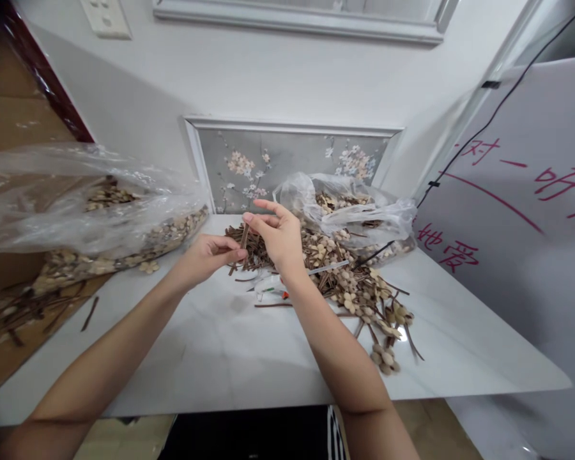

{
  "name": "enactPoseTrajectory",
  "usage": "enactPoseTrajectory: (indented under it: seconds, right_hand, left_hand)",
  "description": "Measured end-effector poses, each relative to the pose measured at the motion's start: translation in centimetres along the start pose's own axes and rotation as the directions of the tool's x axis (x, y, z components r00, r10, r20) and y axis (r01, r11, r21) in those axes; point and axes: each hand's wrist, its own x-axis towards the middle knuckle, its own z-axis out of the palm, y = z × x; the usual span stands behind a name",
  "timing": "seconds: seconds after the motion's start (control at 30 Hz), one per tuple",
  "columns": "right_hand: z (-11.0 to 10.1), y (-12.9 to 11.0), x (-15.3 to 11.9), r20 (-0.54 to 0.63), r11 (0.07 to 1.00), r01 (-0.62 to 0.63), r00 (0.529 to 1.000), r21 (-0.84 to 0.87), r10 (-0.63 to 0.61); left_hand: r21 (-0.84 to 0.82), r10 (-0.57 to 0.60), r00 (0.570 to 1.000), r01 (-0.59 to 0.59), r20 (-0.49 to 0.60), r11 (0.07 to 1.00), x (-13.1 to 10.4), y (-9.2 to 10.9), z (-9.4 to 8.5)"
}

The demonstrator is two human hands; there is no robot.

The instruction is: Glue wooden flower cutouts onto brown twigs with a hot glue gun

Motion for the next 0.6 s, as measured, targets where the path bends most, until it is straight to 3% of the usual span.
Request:
enactPoseTrajectory:
  seconds: [0.3, 0.6]
  right_hand:
    - [-0.7, -0.4, 0.3, 0.011, 0.997, -0.021, 1.000, -0.073, 0.022]
    - [-1.3, -2.4, -0.2, -0.026, 0.906, 0.103, 0.992, -0.410, -0.125]
  left_hand:
    - [0.115, -0.012, 0.998, 0.005, 0.061, 0.993, -0.4, 0.9, -0.4]
    - [0.204, 0.038, 0.999, -0.044, 0.035, 0.978, -0.8, 1.7, -1.6]
